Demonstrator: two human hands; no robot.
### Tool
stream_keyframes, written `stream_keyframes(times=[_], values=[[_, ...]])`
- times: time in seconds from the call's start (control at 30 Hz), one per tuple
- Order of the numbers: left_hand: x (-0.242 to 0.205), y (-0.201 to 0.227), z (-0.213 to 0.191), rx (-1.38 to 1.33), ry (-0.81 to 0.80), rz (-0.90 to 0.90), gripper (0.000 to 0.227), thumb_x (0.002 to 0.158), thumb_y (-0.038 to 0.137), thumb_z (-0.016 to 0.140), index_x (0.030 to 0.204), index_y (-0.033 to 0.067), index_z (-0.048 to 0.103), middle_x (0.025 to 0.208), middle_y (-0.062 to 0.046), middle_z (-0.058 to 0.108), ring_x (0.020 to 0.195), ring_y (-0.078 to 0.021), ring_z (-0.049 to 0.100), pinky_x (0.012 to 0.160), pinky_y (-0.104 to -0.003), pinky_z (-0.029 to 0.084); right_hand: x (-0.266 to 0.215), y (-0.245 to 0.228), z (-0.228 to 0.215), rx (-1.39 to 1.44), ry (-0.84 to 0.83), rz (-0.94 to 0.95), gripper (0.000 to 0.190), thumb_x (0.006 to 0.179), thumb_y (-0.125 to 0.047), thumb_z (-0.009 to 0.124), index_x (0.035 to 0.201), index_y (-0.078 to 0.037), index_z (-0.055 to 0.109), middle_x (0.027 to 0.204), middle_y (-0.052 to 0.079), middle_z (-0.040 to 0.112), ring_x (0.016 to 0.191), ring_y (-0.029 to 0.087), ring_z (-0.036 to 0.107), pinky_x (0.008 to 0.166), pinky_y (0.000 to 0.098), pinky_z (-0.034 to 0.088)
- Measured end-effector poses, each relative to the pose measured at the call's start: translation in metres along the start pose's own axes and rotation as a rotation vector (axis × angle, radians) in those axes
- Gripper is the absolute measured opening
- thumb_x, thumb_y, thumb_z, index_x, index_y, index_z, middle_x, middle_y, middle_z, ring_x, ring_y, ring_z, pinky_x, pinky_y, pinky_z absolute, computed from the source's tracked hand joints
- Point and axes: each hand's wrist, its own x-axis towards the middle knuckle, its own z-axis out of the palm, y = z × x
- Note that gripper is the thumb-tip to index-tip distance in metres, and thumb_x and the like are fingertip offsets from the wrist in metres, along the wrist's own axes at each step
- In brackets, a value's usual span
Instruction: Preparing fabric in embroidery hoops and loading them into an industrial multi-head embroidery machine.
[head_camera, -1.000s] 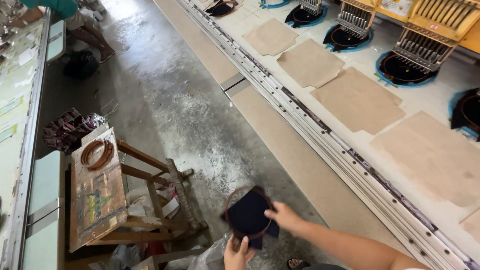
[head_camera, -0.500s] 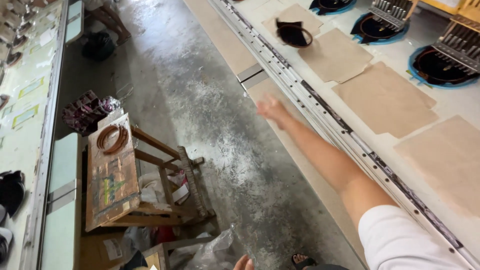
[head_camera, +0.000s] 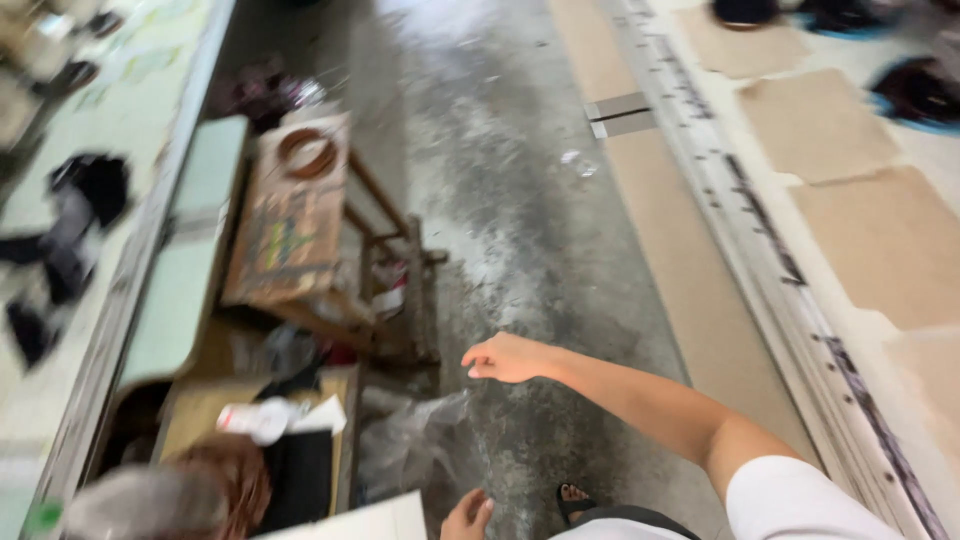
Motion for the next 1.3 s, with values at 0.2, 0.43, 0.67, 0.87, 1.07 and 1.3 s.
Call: stream_keyframes(times=[0.2,0.43,0.67,0.87,1.07,1.3], values=[[-0.071,0.003,-0.046,-0.116,0.188,0.123,0.052,0.096,0.047,0.071,0.141,0.0199,0.070,0.132,-0.002,0.082,0.123,-0.0189,0.077,0.109,-0.033,0.054,0.052,-0.068,0.069,-0.207,-0.009,-0.096,0.036,0.107,-0.036,0.062,0.137,-0.021,0.073,0.124,0.000,0.083,0.113,0.017,0.078,0.101,0.0333,0.056],[-0.200,-0.094,-0.094,-0.306,0.577,0.073,0.043,0.098,0.034,0.071,0.138,0.0184,0.071,0.138,-0.002,0.079,0.128,-0.0211,0.075,0.109,-0.036,0.055,0.120,-0.191,0.194,-0.317,-0.074,-0.460,0.031,0.109,-0.019,0.060,0.135,-0.011,0.074,0.139,0.007,0.074,0.117,0.023,0.073,0.096,0.0399,0.055],[-0.340,-0.185,-0.142,-0.542,0.578,-0.323,0.050,0.106,0.038,0.059,0.152,0.0179,0.060,0.147,-0.002,0.072,0.134,-0.0225,0.070,0.108,-0.041,0.062,0.252,-0.255,0.341,-0.763,-0.087,-0.515,0.068,0.109,-0.041,0.060,0.161,-0.001,0.045,0.170,0.018,0.040,0.157,0.035,0.037,0.127,0.0498,0.033],[-0.397,-0.265,-0.146,-0.630,0.635,-0.405,0.057,0.106,0.040,0.057,0.158,0.0173,0.053,0.150,-0.006,0.068,0.132,-0.0262,0.071,0.111,-0.044,0.064,0.278,-0.270,0.385,-1.040,0.304,-0.533,0.017,0.096,-0.031,0.078,0.093,-0.014,0.082,0.082,0.018,0.076,0.085,0.045,0.074,0.073,0.0556,0.060],[-0.410,-0.302,-0.165,-0.579,0.629,-0.359,0.055,0.107,0.039,0.057,0.157,0.0174,0.053,0.151,-0.004,0.067,0.132,-0.0264,0.070,0.110,-0.046,0.064,0.256,-0.314,0.374,-1.134,0.156,-0.199,0.024,0.110,-0.031,0.069,0.102,-0.008,0.073,0.083,0.016,0.077,0.081,0.040,0.076,0.064,0.0522,0.060],[-0.414,-0.289,-0.192,-0.607,0.704,-0.271,0.051,0.108,0.039,0.052,0.156,0.0212,0.055,0.144,-0.006,0.072,0.115,-0.0265,0.079,0.093,-0.046,0.066,0.271,-0.310,0.325,-1.257,0.257,-0.564,0.022,0.110,-0.026,0.070,0.122,-0.009,0.077,0.117,0.010,0.076,0.114,0.029,0.069,0.095,0.0438,0.058]])
